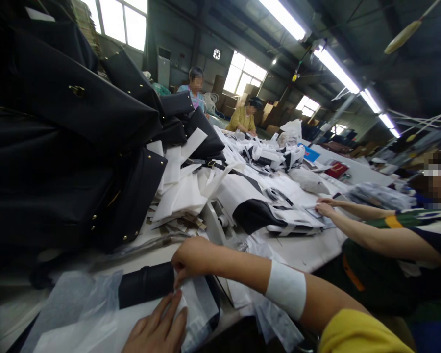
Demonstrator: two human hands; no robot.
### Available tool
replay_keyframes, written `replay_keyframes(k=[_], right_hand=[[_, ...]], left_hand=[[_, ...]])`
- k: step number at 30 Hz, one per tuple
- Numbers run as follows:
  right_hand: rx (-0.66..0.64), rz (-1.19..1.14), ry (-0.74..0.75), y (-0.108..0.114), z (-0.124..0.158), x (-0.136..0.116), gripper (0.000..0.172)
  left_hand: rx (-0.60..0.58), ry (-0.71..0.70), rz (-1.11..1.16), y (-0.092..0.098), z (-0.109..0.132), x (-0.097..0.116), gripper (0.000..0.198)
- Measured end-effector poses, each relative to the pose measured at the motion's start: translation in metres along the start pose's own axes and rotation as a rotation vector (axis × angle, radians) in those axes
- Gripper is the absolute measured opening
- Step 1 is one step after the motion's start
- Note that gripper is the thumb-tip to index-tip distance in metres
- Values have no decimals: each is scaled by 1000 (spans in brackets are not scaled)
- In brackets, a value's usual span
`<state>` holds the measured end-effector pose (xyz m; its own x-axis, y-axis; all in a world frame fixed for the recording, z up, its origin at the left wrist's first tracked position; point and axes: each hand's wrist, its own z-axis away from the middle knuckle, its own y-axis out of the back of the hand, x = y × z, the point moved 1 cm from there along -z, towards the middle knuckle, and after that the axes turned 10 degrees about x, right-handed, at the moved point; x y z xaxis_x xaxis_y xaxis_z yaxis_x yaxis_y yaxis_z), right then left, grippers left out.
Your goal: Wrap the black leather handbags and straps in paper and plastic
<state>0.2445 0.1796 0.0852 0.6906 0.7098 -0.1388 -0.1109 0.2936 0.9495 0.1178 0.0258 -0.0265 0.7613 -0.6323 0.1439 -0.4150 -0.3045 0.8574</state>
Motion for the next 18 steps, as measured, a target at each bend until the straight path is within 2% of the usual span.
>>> replay_keyframes(k=[3, 6, 9, 11, 14, 18], right_hand=[[-1, -1, -77, -16, 0, 1, 29], [112, -15, -117, -18, 2, 0, 22], [261, -47, -158, -16, 22, -16, 19], [403, -165, -141, -21, 43, -34, 20], [627, -463, -95, -43, 72, -59, 30], [744, -703, -145, -78, 86, -69, 43]], left_hand=[[-54, -30, 59, 3, -2, -2, 32], [-142, 55, 114, 19, -12, 1, 33], [-203, 162, 159, 36, -21, 8, 31], [-223, 213, 183, 44, -24, 11, 29], [-225, 239, 218, 49, -25, 14, 33], [-209, 260, 277, 56, -26, 14, 40]])
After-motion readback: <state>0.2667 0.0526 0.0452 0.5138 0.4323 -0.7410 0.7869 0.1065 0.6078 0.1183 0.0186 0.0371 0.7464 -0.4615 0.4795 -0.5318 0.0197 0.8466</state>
